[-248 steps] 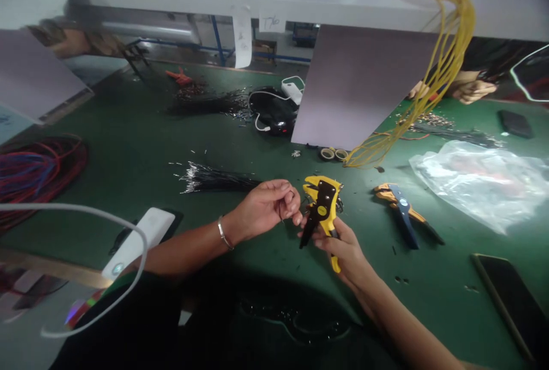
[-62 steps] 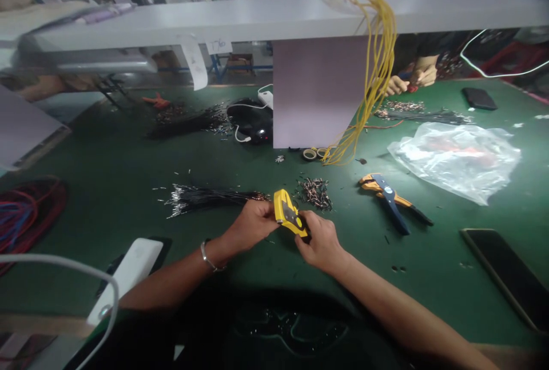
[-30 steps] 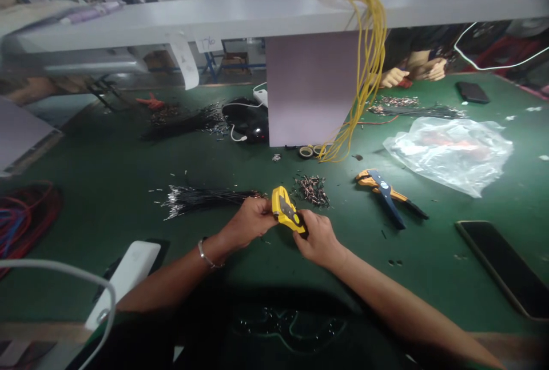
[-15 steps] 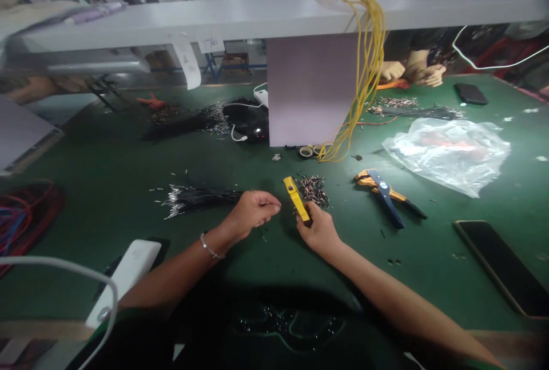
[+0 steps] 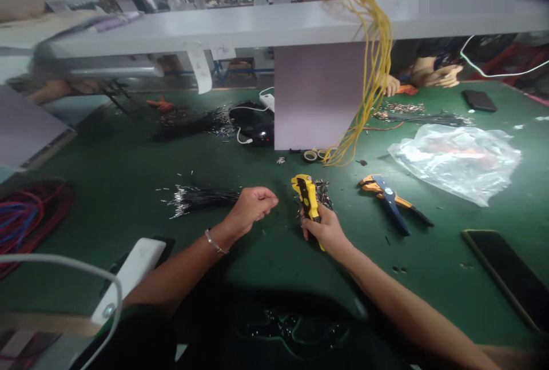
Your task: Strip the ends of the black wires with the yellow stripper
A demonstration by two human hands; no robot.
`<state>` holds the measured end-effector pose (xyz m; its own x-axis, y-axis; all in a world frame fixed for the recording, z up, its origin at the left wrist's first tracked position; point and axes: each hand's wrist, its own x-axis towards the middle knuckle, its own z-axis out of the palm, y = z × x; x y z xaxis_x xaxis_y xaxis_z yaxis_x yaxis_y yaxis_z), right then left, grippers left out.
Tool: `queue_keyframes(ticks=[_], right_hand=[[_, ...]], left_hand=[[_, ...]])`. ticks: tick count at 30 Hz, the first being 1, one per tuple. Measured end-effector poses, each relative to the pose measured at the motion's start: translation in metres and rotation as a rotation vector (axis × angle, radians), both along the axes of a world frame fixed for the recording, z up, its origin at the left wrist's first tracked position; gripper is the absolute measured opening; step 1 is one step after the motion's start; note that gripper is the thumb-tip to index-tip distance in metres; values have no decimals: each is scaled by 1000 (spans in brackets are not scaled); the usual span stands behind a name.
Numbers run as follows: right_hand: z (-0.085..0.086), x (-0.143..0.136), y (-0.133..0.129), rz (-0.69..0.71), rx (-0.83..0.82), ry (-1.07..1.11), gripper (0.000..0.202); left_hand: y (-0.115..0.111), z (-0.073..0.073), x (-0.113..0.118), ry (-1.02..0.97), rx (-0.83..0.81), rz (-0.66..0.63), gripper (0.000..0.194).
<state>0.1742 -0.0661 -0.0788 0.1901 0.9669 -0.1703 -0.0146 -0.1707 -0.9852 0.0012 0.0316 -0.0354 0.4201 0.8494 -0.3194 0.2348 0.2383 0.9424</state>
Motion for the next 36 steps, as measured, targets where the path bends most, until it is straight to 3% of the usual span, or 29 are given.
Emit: queue_keyframes(ticks=[11,19,27,36], right_hand=[[15,18,-7,294,48,535,33],[22,25,-24,513,19,612,39],[28,18,-30,538,8,673,39],[31,15,-32,574,-23,667,38]], left_hand=[[17,20,-16,-37,97,-19,8],[18,20,-22,-206,-100,-149,11],[13,18,-22,-342,-255,-260,9],[7,17,-19,-346,-311,-267,8]])
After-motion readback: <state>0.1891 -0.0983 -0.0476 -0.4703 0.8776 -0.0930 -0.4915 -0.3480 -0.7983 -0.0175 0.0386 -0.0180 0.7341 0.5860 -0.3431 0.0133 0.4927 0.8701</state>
